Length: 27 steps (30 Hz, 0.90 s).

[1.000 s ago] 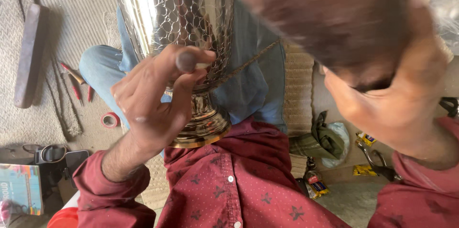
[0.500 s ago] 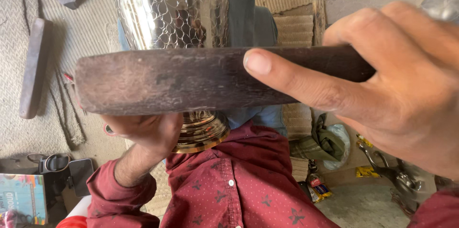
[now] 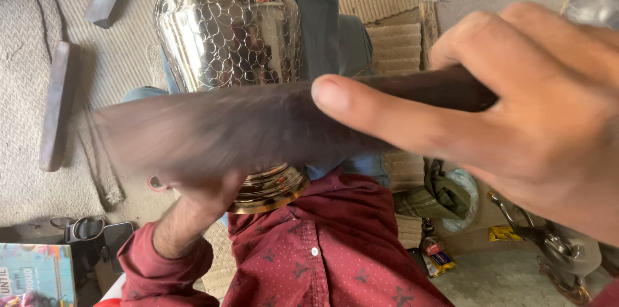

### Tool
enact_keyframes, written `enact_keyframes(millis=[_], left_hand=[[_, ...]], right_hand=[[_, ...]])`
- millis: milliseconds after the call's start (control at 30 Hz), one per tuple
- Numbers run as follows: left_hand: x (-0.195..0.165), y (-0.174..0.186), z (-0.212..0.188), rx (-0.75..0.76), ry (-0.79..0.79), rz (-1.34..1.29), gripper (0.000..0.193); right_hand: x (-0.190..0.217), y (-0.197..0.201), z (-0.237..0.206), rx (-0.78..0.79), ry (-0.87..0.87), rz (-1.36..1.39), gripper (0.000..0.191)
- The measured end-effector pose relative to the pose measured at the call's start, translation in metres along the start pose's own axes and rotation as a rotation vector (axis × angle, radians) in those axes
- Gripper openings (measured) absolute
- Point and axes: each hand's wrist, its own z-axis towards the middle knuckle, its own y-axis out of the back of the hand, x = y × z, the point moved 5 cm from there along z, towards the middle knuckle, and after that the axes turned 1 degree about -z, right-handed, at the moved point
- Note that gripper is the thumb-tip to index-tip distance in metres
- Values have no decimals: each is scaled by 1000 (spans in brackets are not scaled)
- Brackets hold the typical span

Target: The person sits on the floor and first sharpens a metal punch on a whetstone. They then hold the punch against the patterned surface of a silver vase resting on their lap and strike the punch with a wooden mallet, working the decorative pattern across the vase body.

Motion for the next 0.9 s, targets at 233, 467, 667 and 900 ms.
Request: enact_keyframes(millis=[233,467,667,900], left_hand=[[-21,-2,39,294,-76,118,22],[-43,-17,78,549,-178,68,39],[-51,-19,87,679,-180,14,44],[-49,-31,100,817,-205,-76,39]], right_hand=[[-16,-14,-20,11,-170,-6,94],[-20,-66,-57,-264,-343,244,91],[-11,-102,-97,-276,-423,241,84],[-3,-164,-117,-372,-578,516,87]])
